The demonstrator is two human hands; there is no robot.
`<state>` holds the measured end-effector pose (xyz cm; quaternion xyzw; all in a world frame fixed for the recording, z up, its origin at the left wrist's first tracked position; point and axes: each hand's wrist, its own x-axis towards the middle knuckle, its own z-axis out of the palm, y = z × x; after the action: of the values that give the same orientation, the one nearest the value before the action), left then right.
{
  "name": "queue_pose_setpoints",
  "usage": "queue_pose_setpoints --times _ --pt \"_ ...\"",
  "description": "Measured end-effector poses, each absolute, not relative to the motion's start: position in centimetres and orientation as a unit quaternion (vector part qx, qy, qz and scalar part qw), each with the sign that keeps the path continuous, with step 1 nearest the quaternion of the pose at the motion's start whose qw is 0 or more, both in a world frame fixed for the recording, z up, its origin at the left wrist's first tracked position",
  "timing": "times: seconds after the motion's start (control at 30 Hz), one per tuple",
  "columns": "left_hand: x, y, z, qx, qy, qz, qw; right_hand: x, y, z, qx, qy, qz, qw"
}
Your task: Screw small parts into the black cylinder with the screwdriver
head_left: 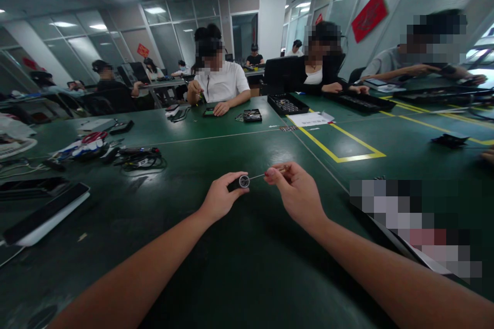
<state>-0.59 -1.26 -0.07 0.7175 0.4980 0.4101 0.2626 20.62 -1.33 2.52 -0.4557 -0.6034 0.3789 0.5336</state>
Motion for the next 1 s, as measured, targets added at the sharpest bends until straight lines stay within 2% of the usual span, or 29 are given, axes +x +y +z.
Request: queue_pose_setpoints --times 0.5,1.0 --pt "-0.52 -1.26 -0.03 0.694 0.513 0.425 0.275 20.94 -1.06 2.85 -0.530 -0.610 0.310 0.501" --pt "-0.82 -1.07 -0.40 0.688 0.514 0.426 0.286 20.89 -1.65 3.13 -0.475 -0.650 0.326 0.496"
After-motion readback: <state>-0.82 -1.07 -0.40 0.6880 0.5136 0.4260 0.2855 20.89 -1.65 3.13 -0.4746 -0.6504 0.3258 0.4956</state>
